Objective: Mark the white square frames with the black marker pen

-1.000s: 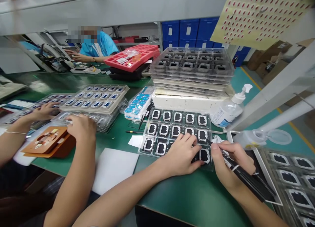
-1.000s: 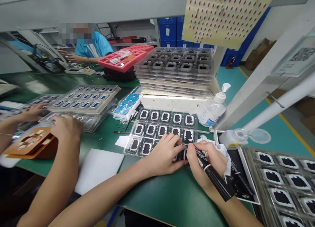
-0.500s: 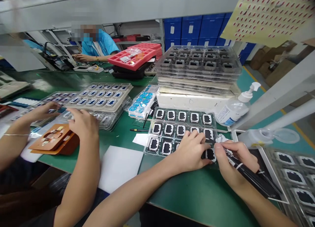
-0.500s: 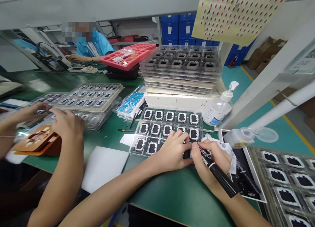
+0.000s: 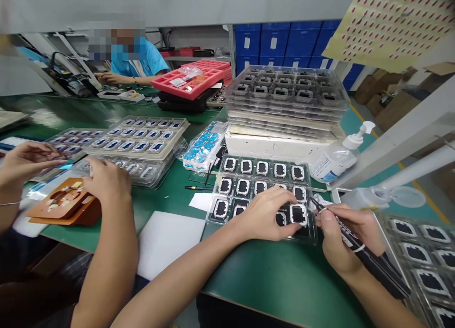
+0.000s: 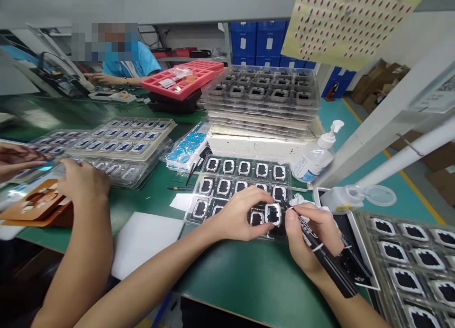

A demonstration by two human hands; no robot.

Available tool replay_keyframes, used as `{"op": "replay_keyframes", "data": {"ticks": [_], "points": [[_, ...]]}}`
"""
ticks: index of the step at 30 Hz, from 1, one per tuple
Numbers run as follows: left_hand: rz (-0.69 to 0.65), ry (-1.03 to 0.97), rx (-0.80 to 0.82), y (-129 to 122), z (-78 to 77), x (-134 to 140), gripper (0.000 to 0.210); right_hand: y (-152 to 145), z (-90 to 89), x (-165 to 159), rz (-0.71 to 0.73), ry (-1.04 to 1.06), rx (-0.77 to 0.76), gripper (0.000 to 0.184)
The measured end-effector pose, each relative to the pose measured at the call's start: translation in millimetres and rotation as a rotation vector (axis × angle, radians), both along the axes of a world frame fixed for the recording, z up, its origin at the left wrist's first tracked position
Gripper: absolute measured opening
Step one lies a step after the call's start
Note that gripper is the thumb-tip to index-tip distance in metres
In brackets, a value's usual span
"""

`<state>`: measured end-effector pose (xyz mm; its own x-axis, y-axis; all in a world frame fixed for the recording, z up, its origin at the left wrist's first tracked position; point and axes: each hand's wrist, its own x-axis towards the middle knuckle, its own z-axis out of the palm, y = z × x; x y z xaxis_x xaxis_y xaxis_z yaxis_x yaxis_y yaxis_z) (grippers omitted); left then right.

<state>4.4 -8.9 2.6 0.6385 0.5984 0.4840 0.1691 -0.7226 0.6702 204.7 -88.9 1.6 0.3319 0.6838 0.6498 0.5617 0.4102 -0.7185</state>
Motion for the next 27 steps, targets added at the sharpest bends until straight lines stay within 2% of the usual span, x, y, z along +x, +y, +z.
{"op": "replay_keyframes", "data": {"ticks": [3, 7, 10, 18, 27], "points": [[-0.032, -0.131, -0.192, -1, 0.4, -2, 0.046, 6, 4.2, -8, -0.012, 0.056, 0.052, 0.021], [-0.055, -0.372, -0.256, -6, -0.3, 1, 0.044, 16, 5.5, -21, -0.027, 0.090, 0.133, 0.033], [-0.044, -0.445, -0.319, -9, 2.1, 1, 0.042, 19, 3.6, -24, -0.017, 0.062, 0.113, 0.030], [0.082, -0.421, -0.385, -10, 4.0, 0, 0.047, 16, 1.6, -24, 0.122, 0.129, -0.025, 0.025], [0.001, -0.385, -0.423, -5, 8.6, -6, 0.049, 17, 6.2, -24, 0.116, 0.103, -0.043, 0.020]]}}
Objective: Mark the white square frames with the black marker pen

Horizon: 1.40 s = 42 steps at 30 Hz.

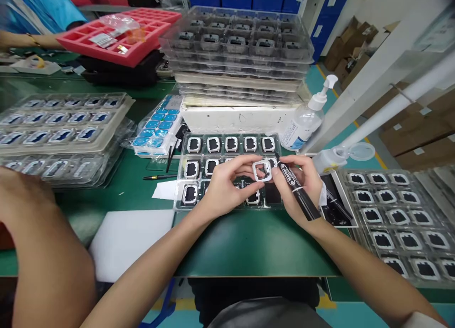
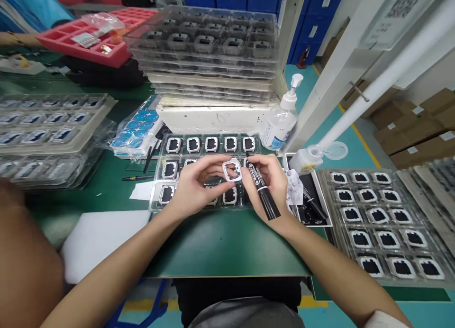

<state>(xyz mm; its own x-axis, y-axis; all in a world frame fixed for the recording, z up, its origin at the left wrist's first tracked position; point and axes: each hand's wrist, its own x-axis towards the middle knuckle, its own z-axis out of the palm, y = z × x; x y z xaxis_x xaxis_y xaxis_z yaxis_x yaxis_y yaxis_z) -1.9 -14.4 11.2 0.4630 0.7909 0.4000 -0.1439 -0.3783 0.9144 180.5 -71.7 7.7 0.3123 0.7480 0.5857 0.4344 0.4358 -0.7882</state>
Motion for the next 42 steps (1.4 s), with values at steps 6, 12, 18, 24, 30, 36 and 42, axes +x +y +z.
{"op": "replay_keyframes", "data": {"ticks": [6, 12, 18, 24, 30, 36, 42], "points": [[0.014, -0.023, -0.028, 6, 6.1, -6, 0.048, -2, -1.3, -5, 0.044, 0.062, -0.033, 0.023], [-0.008, -0.094, -0.119, 15, 3.6, -9, 0.050, -4, -0.4, -4, 0.014, 0.042, -0.093, 0.029], [0.091, -0.101, -0.116, 19, 6.9, -11, 0.054, -5, 0.5, -3, 0.001, -0.001, -0.079, 0.027], [-0.023, -0.158, -0.244, 21, 4.0, -11, 0.053, -6, 2.0, -3, 0.026, -0.019, -0.073, 0.026], [-0.086, -0.171, -0.392, 13, 1.7, -5, 0.056, -7, 3.3, -4, 0.035, 0.040, -0.119, 0.031], [-0.098, -0.123, -0.394, 8, 3.4, 0, 0.054, -7, 3.0, -5, 0.005, 0.042, -0.056, 0.030], [-0.115, -0.084, -0.360, 2, -9.2, 9, 0.052, -8, 7.9, -6, -0.018, 0.019, -0.039, 0.026]]}}
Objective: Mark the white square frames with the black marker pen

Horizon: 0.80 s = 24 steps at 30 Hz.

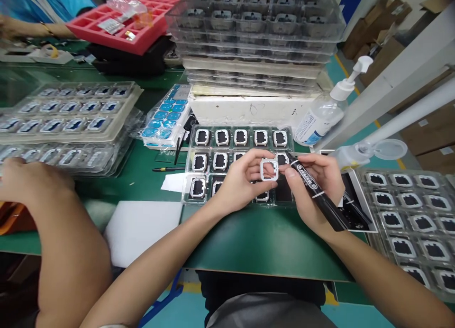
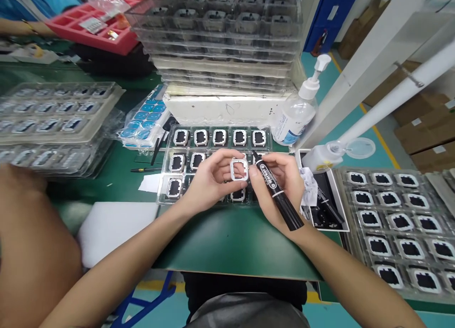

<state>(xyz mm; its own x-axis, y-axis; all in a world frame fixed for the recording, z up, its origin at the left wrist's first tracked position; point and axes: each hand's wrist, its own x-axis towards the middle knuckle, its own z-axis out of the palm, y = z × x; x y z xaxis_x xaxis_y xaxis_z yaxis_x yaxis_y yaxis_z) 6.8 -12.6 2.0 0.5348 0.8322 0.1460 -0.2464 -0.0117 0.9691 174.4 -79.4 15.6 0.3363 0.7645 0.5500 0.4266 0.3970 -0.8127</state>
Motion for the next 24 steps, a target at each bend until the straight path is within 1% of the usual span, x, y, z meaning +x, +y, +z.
{"op": "replay_keyframes", "data": {"ticks": [3, 7, 15, 19, 24], "points": [[0.022, 0.005, 0.007, -1.1, -3.8, 1.4, 0.051, -0.5, 0.1, 0.3, -0.006, -0.002, -0.018, 0.027], [0.022, 0.052, 0.030, -1.1, -3.1, -0.4, 0.048, -0.6, 0.1, 0.0, -0.003, -0.011, -0.053, 0.027], [0.016, 0.108, 0.094, -0.1, -4.6, -1.3, 0.045, 0.5, 0.2, 0.1, -0.002, -0.026, -0.057, 0.027], [0.021, 0.122, 0.118, 1.2, -6.6, -1.9, 0.045, 0.6, -2.1, 0.8, 0.020, -0.018, -0.055, 0.028], [0.026, 0.154, 0.134, 1.8, -10.6, -1.4, 0.047, 0.8, -5.5, 2.6, 0.012, -0.026, -0.068, 0.031]]}}
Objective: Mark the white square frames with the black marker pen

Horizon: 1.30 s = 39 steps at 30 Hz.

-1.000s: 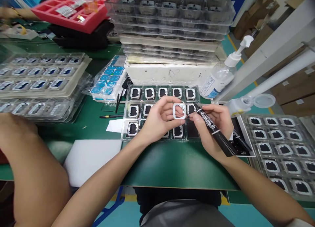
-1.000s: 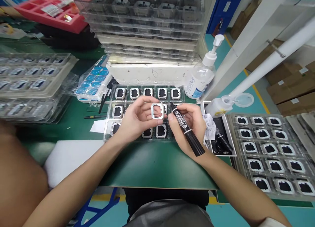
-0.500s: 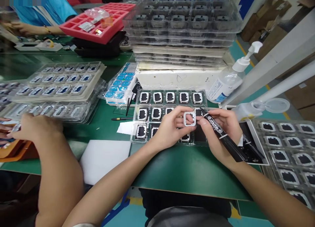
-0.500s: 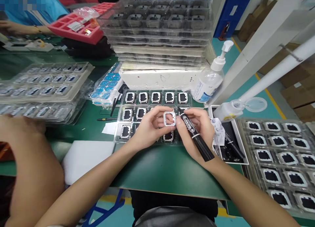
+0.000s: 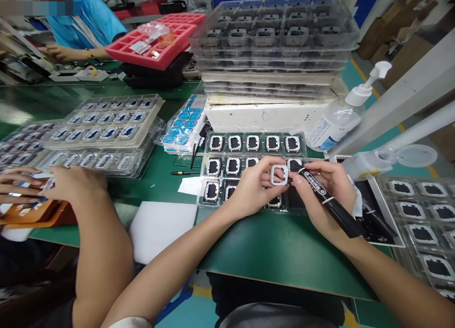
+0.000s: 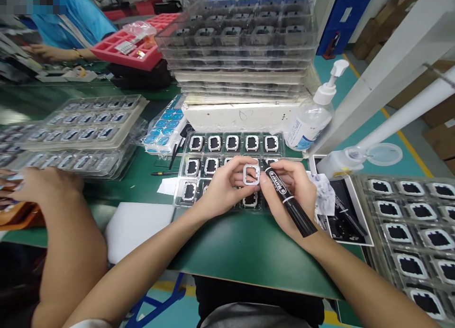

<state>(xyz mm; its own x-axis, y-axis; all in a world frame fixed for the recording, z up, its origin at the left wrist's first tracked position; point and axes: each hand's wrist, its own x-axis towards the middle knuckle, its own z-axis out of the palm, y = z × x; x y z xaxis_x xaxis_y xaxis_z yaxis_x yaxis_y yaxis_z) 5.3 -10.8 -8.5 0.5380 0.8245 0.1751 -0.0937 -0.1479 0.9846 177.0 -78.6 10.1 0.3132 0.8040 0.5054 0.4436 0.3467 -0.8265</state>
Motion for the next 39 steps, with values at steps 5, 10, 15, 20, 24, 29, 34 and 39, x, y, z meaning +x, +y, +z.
{"op": "replay_keyframes", "data": {"ticks": [5, 10, 15, 20, 24, 29, 34, 39], "points": [[0.029, 0.016, 0.030, -1, -1.7, 1, 0.046, 0, 0.0, 0, 0.018, -0.004, -0.014, 0.029], [0.061, 0.034, 0.085, -3, 3.0, 0, 0.045, -3, 2.3, -1, 0.036, 0.006, 0.001, 0.027], [0.083, 0.056, 0.125, -4, 8.4, -2, 0.043, -7, 6.6, -1, 0.052, -0.001, -0.011, 0.023], [0.076, 0.034, 0.109, -3, 9.4, -2, 0.042, -9, 9.2, -1, 0.057, -0.022, -0.013, 0.016], [0.079, 0.049, 0.080, -3, 9.0, -2, 0.044, -9, 9.8, 0, 0.063, -0.048, -0.032, 0.011], [0.085, 0.064, 0.084, -3, 7.9, -3, 0.044, -9, 7.4, 2, 0.095, -0.050, -0.042, 0.009], [0.090, 0.060, 0.102, -4, 5.7, -2, 0.043, -9, 4.6, 3, 0.109, -0.047, -0.056, 0.008], [0.081, 0.059, 0.116, -3, 4.0, -3, 0.041, -9, 5.1, 3, 0.089, -0.061, -0.072, 0.007]]}}
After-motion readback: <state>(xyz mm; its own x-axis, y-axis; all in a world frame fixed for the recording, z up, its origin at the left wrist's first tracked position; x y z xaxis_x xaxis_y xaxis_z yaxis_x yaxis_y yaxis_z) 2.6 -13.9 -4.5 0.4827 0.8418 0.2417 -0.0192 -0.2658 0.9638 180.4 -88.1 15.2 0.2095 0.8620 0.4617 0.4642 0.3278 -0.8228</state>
